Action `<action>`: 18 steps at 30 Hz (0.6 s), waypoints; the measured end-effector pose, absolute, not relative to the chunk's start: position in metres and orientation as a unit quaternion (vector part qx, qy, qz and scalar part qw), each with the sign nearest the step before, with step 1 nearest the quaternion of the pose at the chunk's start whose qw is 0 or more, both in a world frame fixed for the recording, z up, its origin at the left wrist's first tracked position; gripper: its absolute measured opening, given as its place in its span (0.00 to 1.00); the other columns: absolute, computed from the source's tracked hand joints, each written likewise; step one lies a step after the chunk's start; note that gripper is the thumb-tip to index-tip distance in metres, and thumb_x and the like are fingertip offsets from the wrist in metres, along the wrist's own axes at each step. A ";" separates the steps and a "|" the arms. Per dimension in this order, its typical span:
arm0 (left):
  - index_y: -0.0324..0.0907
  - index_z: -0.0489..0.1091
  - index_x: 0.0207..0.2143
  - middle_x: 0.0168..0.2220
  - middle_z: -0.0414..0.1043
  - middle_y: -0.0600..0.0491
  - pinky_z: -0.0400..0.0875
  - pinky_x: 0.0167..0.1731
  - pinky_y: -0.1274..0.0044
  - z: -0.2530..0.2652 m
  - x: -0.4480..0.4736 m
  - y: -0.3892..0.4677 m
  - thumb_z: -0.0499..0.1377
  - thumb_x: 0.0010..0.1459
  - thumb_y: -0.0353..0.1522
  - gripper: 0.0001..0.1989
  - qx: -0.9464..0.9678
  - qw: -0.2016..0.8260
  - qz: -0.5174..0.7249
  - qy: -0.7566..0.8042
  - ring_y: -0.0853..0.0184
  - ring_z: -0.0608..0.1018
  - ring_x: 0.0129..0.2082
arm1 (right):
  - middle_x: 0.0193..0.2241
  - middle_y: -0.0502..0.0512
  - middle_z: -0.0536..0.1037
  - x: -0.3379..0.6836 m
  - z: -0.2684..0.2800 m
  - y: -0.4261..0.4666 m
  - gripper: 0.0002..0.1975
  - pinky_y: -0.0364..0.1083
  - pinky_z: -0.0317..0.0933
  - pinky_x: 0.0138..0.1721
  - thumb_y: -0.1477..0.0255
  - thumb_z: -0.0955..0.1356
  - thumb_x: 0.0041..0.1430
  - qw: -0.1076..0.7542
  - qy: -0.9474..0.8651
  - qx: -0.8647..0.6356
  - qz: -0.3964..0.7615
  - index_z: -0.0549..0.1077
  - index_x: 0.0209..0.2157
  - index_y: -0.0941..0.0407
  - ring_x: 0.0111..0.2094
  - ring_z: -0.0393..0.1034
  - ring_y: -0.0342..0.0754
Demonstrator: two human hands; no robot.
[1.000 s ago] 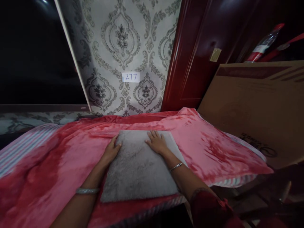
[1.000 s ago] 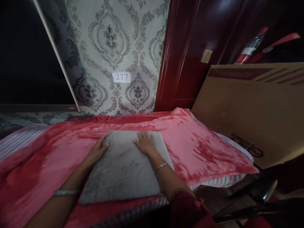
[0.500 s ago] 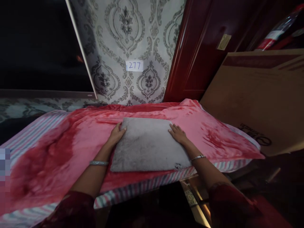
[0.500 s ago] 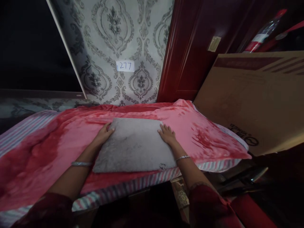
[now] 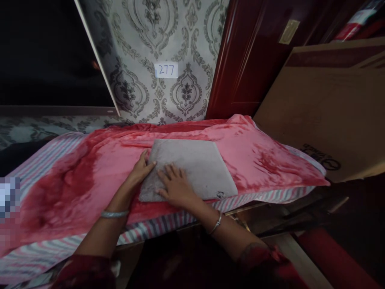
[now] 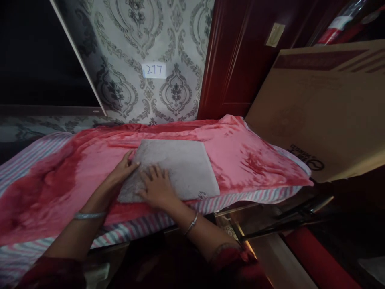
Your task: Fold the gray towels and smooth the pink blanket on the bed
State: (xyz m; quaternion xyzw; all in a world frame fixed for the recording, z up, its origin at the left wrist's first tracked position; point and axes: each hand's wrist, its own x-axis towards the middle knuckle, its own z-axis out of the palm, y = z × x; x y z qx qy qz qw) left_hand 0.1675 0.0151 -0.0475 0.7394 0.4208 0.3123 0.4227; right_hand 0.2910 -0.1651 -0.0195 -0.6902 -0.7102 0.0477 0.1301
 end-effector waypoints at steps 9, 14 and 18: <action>0.40 0.58 0.66 0.59 0.70 0.43 0.67 0.59 0.62 -0.056 0.160 0.001 0.58 0.54 0.40 0.37 0.774 0.351 0.303 0.431 0.53 0.73 0.59 | 0.72 0.61 0.47 0.331 -0.036 -0.194 0.37 0.61 0.37 0.68 0.49 0.57 0.68 0.110 -0.666 -0.737 0.029 0.54 0.70 0.54 0.71 0.39 0.61; 0.42 0.58 0.65 0.62 0.68 0.43 0.64 0.61 0.61 -0.060 0.156 0.005 0.60 0.53 0.44 0.39 0.773 0.362 0.316 0.414 0.52 0.71 0.60 | 0.71 0.61 0.49 0.385 -0.049 -0.241 0.36 0.60 0.38 0.68 0.52 0.57 0.69 0.091 -0.552 -0.829 -0.010 0.55 0.70 0.58 0.71 0.39 0.61; 0.41 0.57 0.66 0.61 0.68 0.40 0.66 0.59 0.58 -0.063 0.154 0.006 0.61 0.53 0.46 0.41 0.744 0.401 0.324 0.425 0.50 0.72 0.59 | 0.71 0.59 0.50 0.409 -0.064 -0.267 0.34 0.60 0.40 0.68 0.55 0.56 0.70 0.107 -0.500 -0.859 -0.036 0.55 0.70 0.59 0.71 0.40 0.60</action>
